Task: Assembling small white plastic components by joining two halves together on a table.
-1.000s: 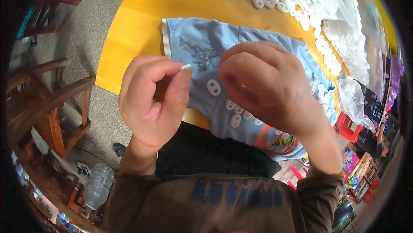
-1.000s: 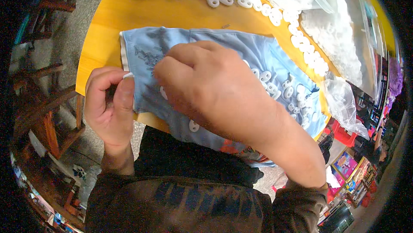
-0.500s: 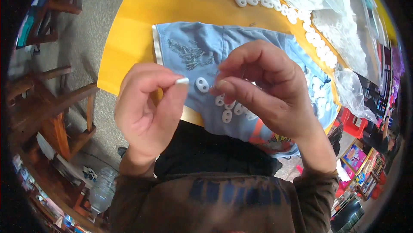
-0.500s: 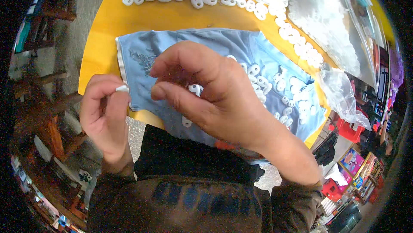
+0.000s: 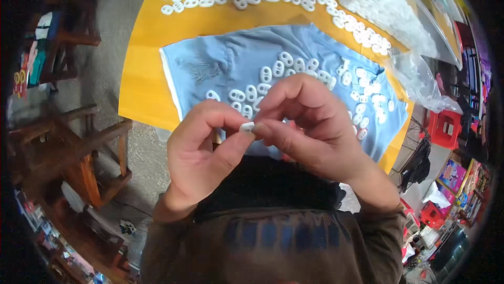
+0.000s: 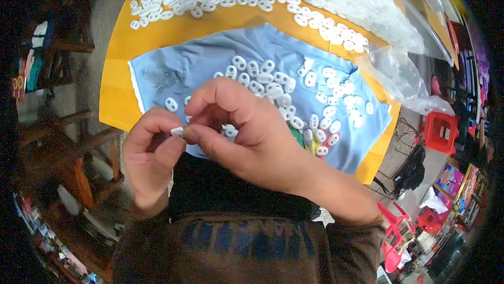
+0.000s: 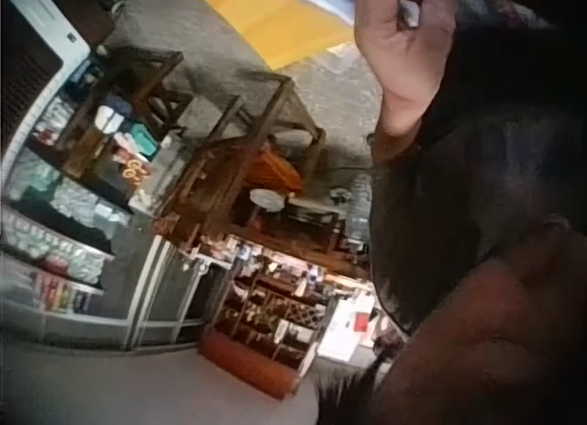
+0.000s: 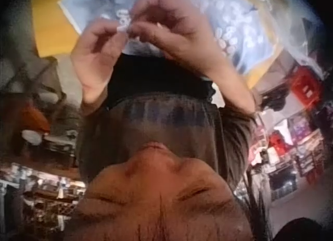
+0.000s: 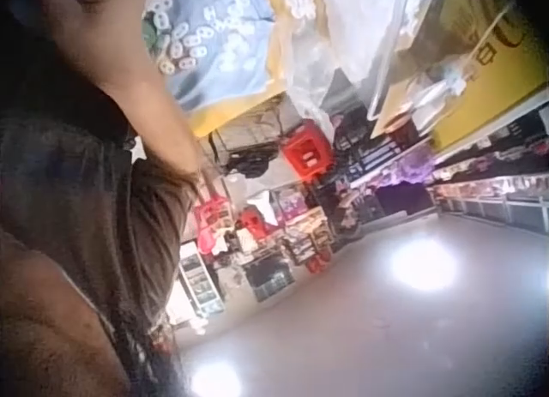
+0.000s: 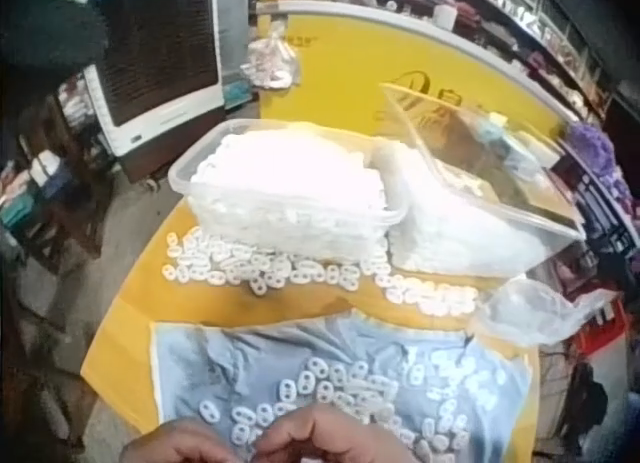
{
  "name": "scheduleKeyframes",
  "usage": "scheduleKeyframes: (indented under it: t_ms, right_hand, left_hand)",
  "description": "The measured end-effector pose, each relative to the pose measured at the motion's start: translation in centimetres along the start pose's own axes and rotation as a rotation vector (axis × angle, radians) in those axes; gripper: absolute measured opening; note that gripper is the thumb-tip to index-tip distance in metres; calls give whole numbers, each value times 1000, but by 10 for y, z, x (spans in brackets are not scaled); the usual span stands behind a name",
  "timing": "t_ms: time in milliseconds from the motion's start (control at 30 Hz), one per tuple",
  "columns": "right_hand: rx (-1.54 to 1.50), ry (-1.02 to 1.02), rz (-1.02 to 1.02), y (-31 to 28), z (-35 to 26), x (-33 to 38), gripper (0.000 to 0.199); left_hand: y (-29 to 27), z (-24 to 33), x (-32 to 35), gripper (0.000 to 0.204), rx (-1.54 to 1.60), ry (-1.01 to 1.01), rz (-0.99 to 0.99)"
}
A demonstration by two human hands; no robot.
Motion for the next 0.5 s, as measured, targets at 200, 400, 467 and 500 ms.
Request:
scheduleKeyframes:
  t_ms: [200,400,467,500]
  right_hand:
    - [-38,-79,27,-14,5,25,20]
    - [145,-205,135,-42,6,56,20]
    - [79,-173,166,-48,9,65,18]
    - [16,-140,184,-50,12,68,16]
  left_hand:
    - [16,-4,19,9,-60,60,-13]
    - [36,-3,33,10,-31,68,4]
    - [43,-4,37,10,-62,91,-11]
    - [47,0,39,10,-66,152,-10]
Point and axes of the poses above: each hand's wrist, its own x-axis away from the middle knuckle, its own y-axis out of the palm, z = x × y, the point moved 10 cm from there along -x, towards the middle knuckle, and after that the axes turned 15 degrees about z, right-handed, at the moved point
